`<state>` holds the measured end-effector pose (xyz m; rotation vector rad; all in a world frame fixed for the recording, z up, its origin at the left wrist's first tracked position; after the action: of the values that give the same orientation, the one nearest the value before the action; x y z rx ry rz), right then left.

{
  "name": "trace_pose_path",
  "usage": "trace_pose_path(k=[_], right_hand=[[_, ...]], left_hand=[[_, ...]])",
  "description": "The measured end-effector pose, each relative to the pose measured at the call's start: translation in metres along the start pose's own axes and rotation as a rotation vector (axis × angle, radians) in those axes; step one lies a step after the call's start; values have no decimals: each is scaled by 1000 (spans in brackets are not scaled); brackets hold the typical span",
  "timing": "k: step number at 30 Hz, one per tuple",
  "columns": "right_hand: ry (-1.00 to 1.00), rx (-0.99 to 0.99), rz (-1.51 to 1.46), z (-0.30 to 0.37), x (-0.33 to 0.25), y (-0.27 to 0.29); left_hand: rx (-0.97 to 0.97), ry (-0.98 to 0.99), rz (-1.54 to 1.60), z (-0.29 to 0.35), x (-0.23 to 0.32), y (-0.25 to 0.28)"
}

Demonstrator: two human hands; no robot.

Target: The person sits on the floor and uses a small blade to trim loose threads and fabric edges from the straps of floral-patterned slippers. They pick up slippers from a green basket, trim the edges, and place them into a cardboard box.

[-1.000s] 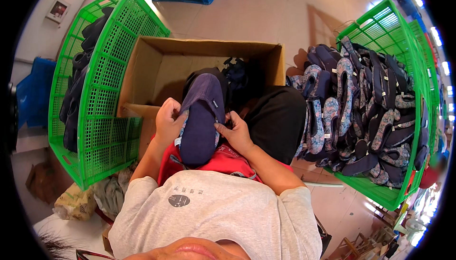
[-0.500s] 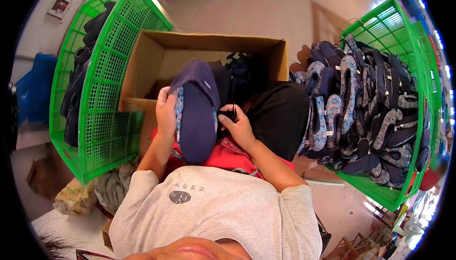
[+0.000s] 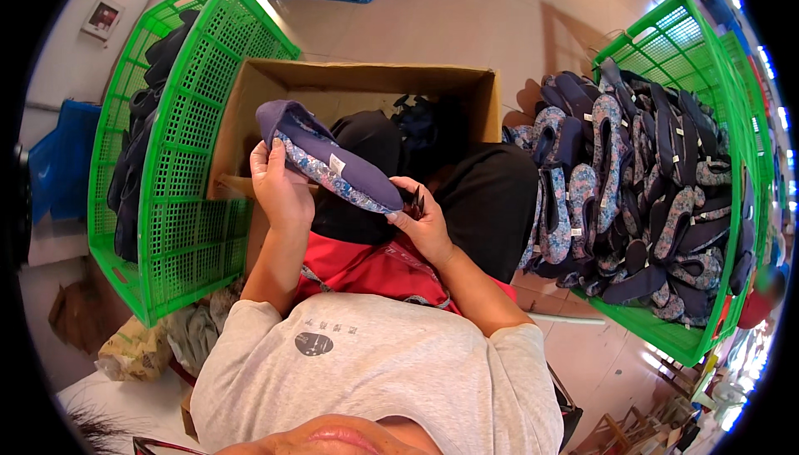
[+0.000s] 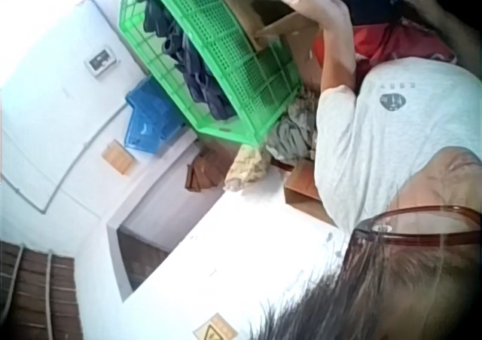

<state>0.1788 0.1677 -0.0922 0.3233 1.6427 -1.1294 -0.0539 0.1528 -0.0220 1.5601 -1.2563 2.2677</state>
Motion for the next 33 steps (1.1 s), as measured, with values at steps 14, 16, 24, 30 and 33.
trace_pose_path(k=[14,16,24,30,33], right_hand=[[-100,100,-105,-4,9,12],[-131,124,-92,-3,10,15],[-184,195,-110,-2,13,20],[-193,218,-1,-3,18,26],[-181,285,38,-5,10,25]], left_hand=[[-254,98,-244,31,-32,-19],[-285,81,-325,31,-33,-20],[-423,73,-583,32,-39,-23],[-540,-107,-1115,30,-27,-28],[-587,-189,-1270,39,-11,-46]])
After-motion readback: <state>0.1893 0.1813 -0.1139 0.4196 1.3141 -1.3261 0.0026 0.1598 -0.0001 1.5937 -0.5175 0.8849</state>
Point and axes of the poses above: each hand's wrist, its own z-axis away from the middle knuckle, its own y-axis out of the back of the hand, x = y × z, the point moved 7 cm from there along -z, towards the middle knuckle, and after that the axes turned 4 degrees about -x, right-handed, at the moved point
